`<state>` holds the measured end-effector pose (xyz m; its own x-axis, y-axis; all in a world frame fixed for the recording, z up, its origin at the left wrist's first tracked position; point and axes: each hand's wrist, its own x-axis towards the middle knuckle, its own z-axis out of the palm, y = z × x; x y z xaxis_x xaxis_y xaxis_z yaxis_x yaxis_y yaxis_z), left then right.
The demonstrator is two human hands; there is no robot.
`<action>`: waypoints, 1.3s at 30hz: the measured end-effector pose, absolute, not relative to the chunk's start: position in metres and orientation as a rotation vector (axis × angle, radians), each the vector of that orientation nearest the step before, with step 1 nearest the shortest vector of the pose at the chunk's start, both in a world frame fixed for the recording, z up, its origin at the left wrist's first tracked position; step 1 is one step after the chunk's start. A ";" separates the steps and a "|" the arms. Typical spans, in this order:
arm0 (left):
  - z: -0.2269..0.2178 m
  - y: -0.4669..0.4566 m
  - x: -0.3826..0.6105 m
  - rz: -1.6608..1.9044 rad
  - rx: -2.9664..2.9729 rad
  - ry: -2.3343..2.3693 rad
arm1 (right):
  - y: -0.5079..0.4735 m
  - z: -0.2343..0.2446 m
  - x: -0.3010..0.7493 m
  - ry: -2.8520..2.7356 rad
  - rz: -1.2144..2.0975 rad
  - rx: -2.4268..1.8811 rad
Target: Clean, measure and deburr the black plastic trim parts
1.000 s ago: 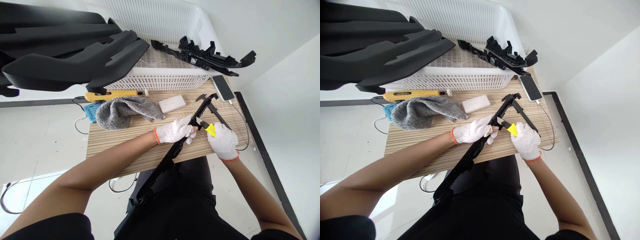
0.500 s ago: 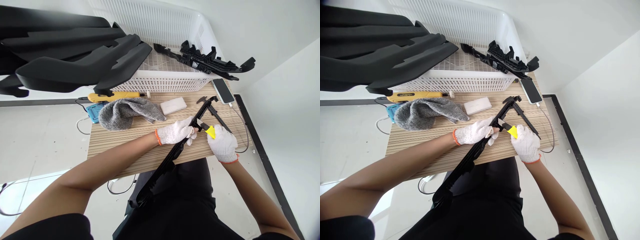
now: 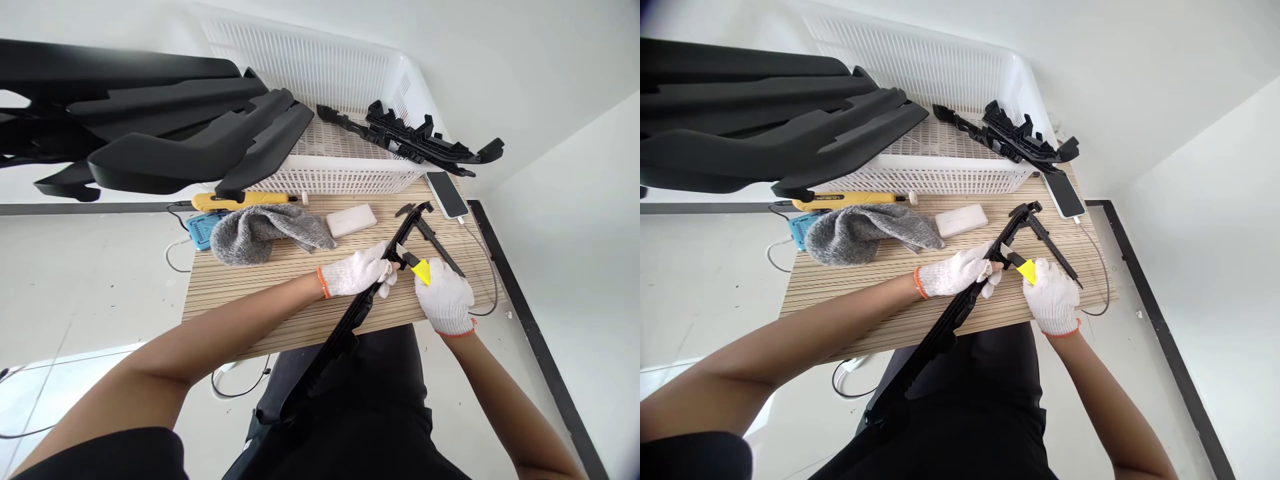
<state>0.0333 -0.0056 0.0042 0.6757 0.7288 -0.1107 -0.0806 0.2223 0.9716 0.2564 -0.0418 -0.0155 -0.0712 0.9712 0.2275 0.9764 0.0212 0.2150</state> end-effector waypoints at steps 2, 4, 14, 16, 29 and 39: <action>0.005 -0.006 0.033 0.616 1.254 0.646 | -0.042 -0.015 0.255 -2.222 -0.498 -2.136; 0.005 -0.005 0.033 0.612 1.272 0.657 | -0.043 -0.015 0.255 -2.210 -0.498 -2.138; 0.011 -0.018 0.041 0.550 1.236 0.751 | -0.038 -0.006 0.244 -2.086 -0.445 -2.301; 0.010 -0.021 0.041 0.528 1.245 0.748 | -0.037 -0.007 0.245 -2.034 -0.419 -2.311; 0.014 -0.013 0.032 0.631 1.432 0.721 | -0.046 -0.005 0.252 -2.061 -0.172 -2.176; 0.007 -0.014 0.035 0.625 1.370 0.734 | -0.045 -0.008 0.255 -2.165 -0.220 -2.124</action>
<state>0.0354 -0.0142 0.0066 0.6341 0.7670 -0.0985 0.0246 0.1073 0.9939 0.2546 -0.0451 -0.0079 -0.0219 0.9848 0.1724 0.9993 0.0166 0.0324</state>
